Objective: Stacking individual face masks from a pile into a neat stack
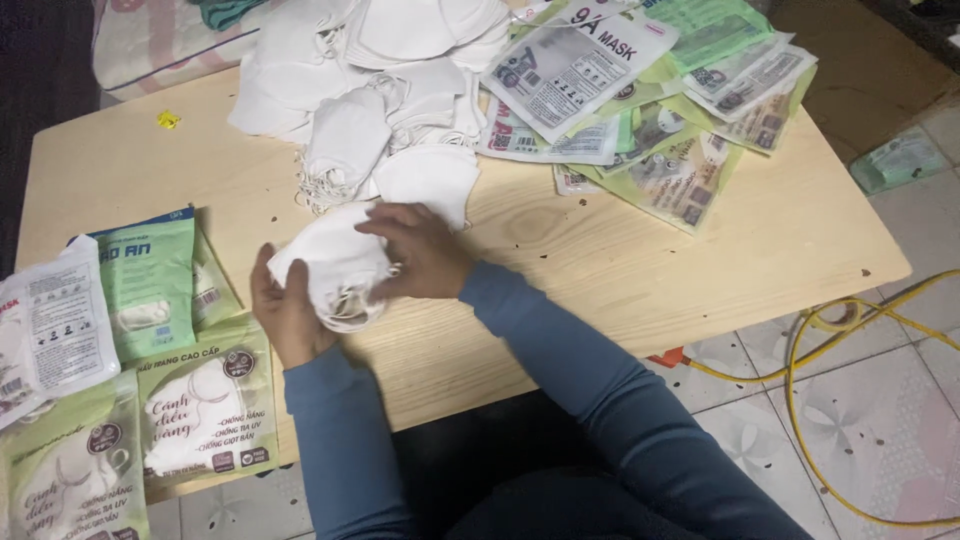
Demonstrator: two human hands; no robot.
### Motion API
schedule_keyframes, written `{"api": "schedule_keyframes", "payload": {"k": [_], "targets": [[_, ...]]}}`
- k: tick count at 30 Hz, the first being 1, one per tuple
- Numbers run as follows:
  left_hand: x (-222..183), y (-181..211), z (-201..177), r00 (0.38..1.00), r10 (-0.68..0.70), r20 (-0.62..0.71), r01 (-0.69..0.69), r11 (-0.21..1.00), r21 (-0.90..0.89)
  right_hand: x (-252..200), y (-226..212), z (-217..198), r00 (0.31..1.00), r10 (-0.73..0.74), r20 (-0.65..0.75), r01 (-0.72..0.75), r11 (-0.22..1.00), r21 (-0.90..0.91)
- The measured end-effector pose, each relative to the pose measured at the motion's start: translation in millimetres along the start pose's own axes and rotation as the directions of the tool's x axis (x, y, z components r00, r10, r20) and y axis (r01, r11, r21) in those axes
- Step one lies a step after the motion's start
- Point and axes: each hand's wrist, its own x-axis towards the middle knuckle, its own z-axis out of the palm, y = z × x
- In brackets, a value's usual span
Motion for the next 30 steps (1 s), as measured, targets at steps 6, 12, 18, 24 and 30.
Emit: {"api": "schedule_keyframes", "payload": {"k": [6, 12, 18, 24, 30], "targets": [[11.9, -20.1, -18.7, 0.979, -0.184, 0.088, 0.193, 0.974, -0.115, 1.9, -13.3, -13.9, 0.951, 0.089, 0.296, -0.023, 0.976, -0.218], [7.5, -19.9, -17.4, 0.934, -0.255, 0.252, 0.281, 0.957, -0.071, -1.6, -14.6, -3.6, 0.974, -0.156, 0.163, 0.199, 0.935, -0.294], [7.7, 4.9, -1.5, 0.963, -0.255, -0.084, 0.249, 0.965, -0.076, -8.6, -1.5, 25.8, 0.976, 0.158, 0.150, -0.159, 0.987, -0.003], [-13.7, 48.1, 27.2, 0.945, -0.327, -0.009, 0.306, 0.873, 0.380, 0.9, -31.9, -3.1, 0.952, 0.164, 0.257, -0.143, 0.985, -0.096], [-5.4, 12.4, 26.8, 0.968, -0.252, -0.004, 0.250, 0.958, 0.143, -5.1, -10.3, 14.9, 0.955, 0.230, 0.186, -0.235, 0.972, 0.002]]}}
